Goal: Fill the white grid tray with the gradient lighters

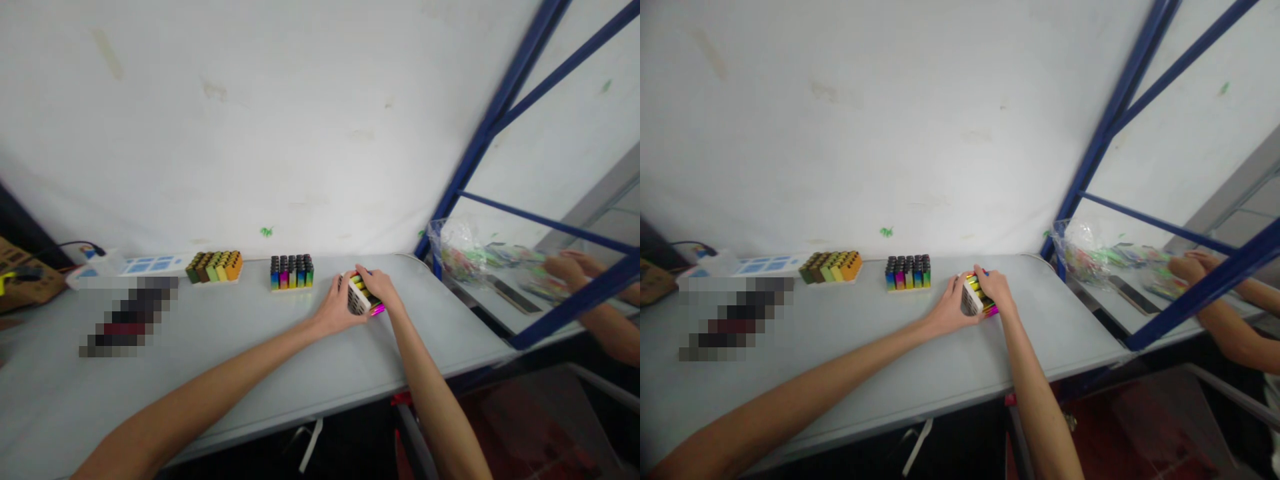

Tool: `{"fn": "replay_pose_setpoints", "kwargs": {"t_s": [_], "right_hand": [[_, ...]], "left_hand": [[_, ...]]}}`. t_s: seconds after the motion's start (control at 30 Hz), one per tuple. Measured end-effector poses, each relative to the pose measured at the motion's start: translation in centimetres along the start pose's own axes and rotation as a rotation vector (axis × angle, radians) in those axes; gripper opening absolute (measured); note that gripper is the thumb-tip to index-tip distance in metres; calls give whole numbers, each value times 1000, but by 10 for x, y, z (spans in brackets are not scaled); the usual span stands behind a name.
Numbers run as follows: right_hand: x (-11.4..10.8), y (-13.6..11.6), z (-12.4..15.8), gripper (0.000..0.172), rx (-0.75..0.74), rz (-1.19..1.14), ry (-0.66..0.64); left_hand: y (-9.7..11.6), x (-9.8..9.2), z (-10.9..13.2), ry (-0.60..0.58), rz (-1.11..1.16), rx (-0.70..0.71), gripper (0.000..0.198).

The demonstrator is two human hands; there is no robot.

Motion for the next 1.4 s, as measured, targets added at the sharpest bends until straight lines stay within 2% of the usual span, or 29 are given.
{"fn": "replay_pose_setpoints", "kwargs": {"t_s": [0.13, 0.3, 0.47, 0.57, 0.7, 0.87, 1.03, 1.23, 1.4], "right_hand": [[1, 3, 1, 74, 15, -7, 48], [3, 12, -2, 70, 17, -21, 68], [3, 13, -1, 50, -97, -106, 133], [4, 13, 1, 42, -153, -126, 148], [4, 15, 1, 44, -199, -176, 127], [4, 18, 3, 49, -244, -222, 97], [10, 18, 1, 54, -219, -145, 148], [14, 23, -9, 38, -274, -160, 146], [11, 32, -13, 37, -317, -242, 161]], "left_hand": [[1, 0, -2, -25, 1, -5, 108], [5, 2, -6, -51, 12, 4, 100], [4, 12, -9, -58, -27, -43, 118], [4, 17, -10, -48, -46, -60, 118], [4, 20, -11, -21, -90, -60, 112], [4, 21, -12, -29, -107, -56, 116], [2, 21, -13, -35, -102, -77, 120], [3, 19, -13, -6, -109, -53, 123], [2, 20, -12, -1, -136, -49, 122]]}}
Point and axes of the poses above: each hand's wrist, its own z-axis away from the middle knuckle, its own x-axis out of the palm, y = z × x, the point moved 2 cm from there along -z, towards the middle knuckle, and after that the axes turned 7 degrees about -x, right-handed, at the moved point
